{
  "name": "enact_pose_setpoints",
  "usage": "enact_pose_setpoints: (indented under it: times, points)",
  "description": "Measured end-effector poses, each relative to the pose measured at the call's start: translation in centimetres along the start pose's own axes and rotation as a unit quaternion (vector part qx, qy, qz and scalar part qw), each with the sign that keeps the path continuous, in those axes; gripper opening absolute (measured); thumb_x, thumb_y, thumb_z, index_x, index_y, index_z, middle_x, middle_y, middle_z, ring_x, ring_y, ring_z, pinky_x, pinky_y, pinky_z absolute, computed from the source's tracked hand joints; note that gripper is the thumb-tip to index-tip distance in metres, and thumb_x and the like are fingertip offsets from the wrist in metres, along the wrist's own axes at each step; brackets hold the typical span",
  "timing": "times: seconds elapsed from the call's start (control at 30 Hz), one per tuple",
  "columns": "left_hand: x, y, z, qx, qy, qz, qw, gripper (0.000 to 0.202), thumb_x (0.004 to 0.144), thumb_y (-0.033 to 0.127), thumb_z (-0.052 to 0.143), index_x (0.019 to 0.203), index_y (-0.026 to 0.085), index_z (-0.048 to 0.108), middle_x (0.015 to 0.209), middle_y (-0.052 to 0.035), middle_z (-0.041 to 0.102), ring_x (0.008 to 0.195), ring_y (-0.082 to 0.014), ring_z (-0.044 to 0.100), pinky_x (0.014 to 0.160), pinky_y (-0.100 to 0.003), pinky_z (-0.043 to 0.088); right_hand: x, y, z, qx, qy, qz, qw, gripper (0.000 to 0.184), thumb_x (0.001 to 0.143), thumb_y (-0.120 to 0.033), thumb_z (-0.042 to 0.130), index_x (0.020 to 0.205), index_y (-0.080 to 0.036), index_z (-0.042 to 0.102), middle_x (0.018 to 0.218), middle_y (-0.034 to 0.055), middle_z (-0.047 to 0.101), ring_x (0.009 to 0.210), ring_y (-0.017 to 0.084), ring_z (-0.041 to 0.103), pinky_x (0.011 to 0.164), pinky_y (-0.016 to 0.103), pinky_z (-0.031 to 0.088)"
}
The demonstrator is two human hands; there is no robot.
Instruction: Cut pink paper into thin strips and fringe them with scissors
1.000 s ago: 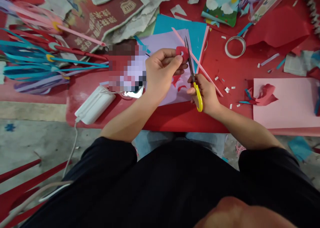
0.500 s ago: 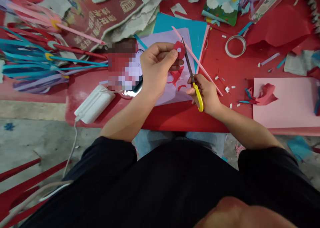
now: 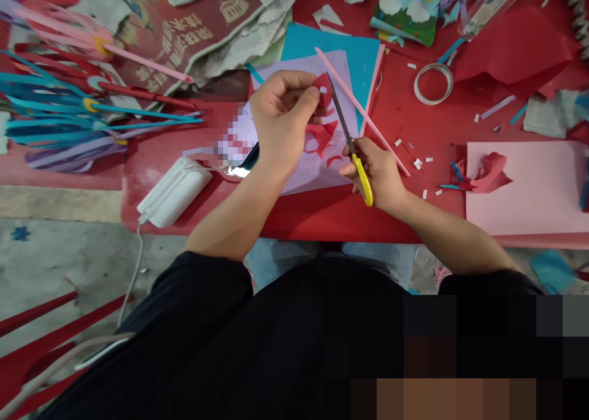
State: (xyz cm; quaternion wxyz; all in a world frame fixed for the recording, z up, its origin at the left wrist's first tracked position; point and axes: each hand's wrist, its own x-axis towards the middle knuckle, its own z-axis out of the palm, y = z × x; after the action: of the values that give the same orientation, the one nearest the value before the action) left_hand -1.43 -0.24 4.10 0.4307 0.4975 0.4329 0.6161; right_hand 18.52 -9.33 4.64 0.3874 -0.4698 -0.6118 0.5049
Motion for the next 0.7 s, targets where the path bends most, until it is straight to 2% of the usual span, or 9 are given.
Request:
enact_pose_setpoints:
  times: [0.13,0.27,0.4,0.47,0.57,0.7]
  points:
    - [0.6,-1.8,0.2,-0.03,0.026,0.052,0.998,0.042,0.081,0.074,0.097,0.097,0.041,0.077,0.079,0.0036,0.076,0.062,-0.0236,0.068,0.054,-0.045,0.058,0.1,-0.2,0.0,0.006,-0.004,-0.006,1.0,0.066,0.092,-0.088,0.081,0.11,-0.028,0.061,0.074,0.0009,0.076,0.08,0.025,0.081,0.059,0.03,0.058]
    - [0.9,-3.1,0.0,-0.043,0.043,0.084,0.995,0.042,0.084,0.074,0.098,0.102,0.041,0.079,0.082,0.0025,0.075,0.063,-0.0237,0.069,0.054,-0.044,0.055,0.1,-0.3,0.1,0.012,-0.004,-0.005,1.0,0.061,0.094,-0.083,0.081,0.109,-0.028,0.061,0.076,0.0016,0.079,0.075,0.026,0.082,0.057,0.032,0.059]
    - [1.1,-3.0,-0.6,-0.031,0.016,0.077,0.996,0.041,0.085,0.072,0.099,0.106,0.042,0.08,0.081,0.0024,0.074,0.069,-0.0248,0.07,0.062,-0.045,0.058,0.0,-0.3,0.1,0.013,-0.001,-0.008,1.0,0.053,0.095,-0.072,0.085,0.108,-0.027,0.061,0.073,0.0007,0.077,0.075,0.024,0.081,0.056,0.029,0.057]
    - [1.2,-2.8,-0.7,-0.034,0.016,0.088,0.995,0.039,0.085,0.071,0.099,0.105,0.042,0.081,0.077,0.0026,0.072,0.066,-0.0241,0.067,0.06,-0.044,0.056,0.0,-0.2,0.0,0.005,-0.002,-0.009,1.0,0.05,0.097,-0.068,0.085,0.109,-0.026,0.062,0.076,0.0015,0.078,0.075,0.024,0.08,0.054,0.028,0.055]
    - [1.3,-2.1,-0.7,-0.043,0.024,0.107,0.993,0.035,0.087,0.069,0.099,0.101,0.041,0.083,0.075,0.0028,0.07,0.059,-0.0207,0.059,0.055,-0.042,0.052,0.0,-0.2,0.0,-0.01,0.0,-0.016,1.0,0.051,0.097,-0.071,0.083,0.109,-0.025,0.063,0.08,0.0024,0.08,0.071,0.022,0.077,0.054,0.029,0.054]
    - [1.5,-1.7,-1.0,-0.025,0.013,0.086,0.996,0.047,0.083,0.081,0.099,0.099,0.039,0.082,0.077,0.0024,0.071,0.059,-0.0177,0.051,0.058,-0.041,0.054,0.0,-0.2,0.1,-0.007,-0.003,-0.013,1.0,0.056,0.097,-0.077,0.082,0.109,-0.027,0.062,0.078,0.0001,0.078,0.064,0.02,0.074,0.055,0.029,0.056]
